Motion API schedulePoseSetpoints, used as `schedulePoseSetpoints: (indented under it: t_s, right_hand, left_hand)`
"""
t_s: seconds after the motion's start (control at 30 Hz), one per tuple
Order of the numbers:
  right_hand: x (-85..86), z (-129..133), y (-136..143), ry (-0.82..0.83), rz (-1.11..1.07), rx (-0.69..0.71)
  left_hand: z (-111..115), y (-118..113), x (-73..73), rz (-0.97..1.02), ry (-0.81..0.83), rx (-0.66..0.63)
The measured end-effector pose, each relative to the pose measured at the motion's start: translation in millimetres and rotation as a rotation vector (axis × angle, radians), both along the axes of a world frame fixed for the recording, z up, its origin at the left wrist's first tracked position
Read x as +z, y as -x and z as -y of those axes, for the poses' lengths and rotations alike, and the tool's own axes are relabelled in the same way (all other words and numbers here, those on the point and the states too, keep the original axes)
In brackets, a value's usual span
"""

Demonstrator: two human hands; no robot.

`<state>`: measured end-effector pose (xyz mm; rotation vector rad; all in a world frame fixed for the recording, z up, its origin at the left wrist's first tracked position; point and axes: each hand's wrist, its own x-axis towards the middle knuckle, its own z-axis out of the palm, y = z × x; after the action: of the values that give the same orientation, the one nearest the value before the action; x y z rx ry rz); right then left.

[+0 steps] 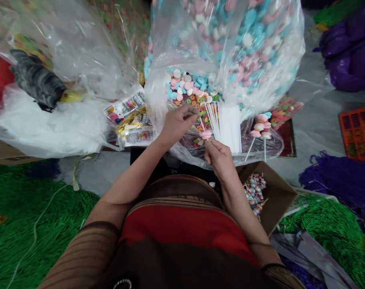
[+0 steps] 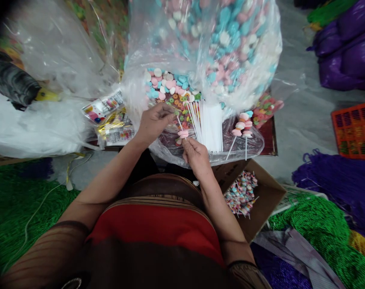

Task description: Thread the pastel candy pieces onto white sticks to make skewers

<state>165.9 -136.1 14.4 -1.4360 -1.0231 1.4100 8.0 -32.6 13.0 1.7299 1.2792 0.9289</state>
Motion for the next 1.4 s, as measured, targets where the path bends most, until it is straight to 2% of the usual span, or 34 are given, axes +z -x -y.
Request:
schedulePoseSetpoints:
  t_s: [0.1,0.2,0.23,0.3,0.37,0.4,0.57,0.7,0.87,1.07,1.23,1.33,1.4]
  right_hand:
    - [0.0,-4.0,-0.5,0.032,-0.047,-0.030]
    - [1.2,-7.5,-6.0,0.027,-0.096,-0.084]
    - [2.1,-8.1,-9.1,0.005,-0.118,-0.109]
    - [4.6,-8.0,-16.3,-0.046,-0.168,-0.158]
    - [7.0,-6.6,-22.6,-0.082,-0.208,-0.196]
    - [7.7,-5.8,-24.7,-0.091,-0.218,-0.207]
    - [5.8,-3.3,-23.8,-0.113,-0.230,-0.214]
    - [4.6,-3.0,-20.0,-0.111,-0.234,-0.204]
    - [3.4,-1.3,-17.9,-0.097,-0.271,-0.225]
    - [-0.1,-0.6,-14.1,-0.089,-0.263,-0.199]
    - [1.1,-1.3,-15.8,-0.077,-0.288,-0.224]
    - [-0.5,-1.9,-16.3,-0.069,-0.289,-0.243]
    - [-2.1,-2.6,-15.0,-0.073,-0.303,-0.244]
  left_hand:
    - [9.9,-2.9,10.4,-0.181,-0.162,-0.177]
    - [12.2,-5.8,15.8,-0.160,-0.192,-0.347]
    - [10.9,-5.8,16.6,-0.127,-0.180,-0.344]
    - [6.8,-3.8,17.5,-0.086,-0.147,-0.246]
    - [3.1,0.0,18.7,-0.108,-0.135,-0.125]
    - [1.9,1.9,19.4,-0.139,-0.139,-0.105]
    - [-3.5,5.1,17.8,-0.363,-0.200,-0.226]
    - [-21.0,-0.6,4.8,-0.542,-0.170,-0.128]
    - [-34.5,-13.5,-12.1,-0.657,-0.170,-0.160]
    - [-33.8,-20.7,-21.7,-0.649,-0.258,-0.176]
    - [-28.0,-3.7,-8.1,-0.597,-0.240,-0.199]
    - [-9.4,9.7,1.1,-0.551,-0.226,-0.306]
    - [6.4,14.5,2.3,-0.575,-0.260,-0.383]
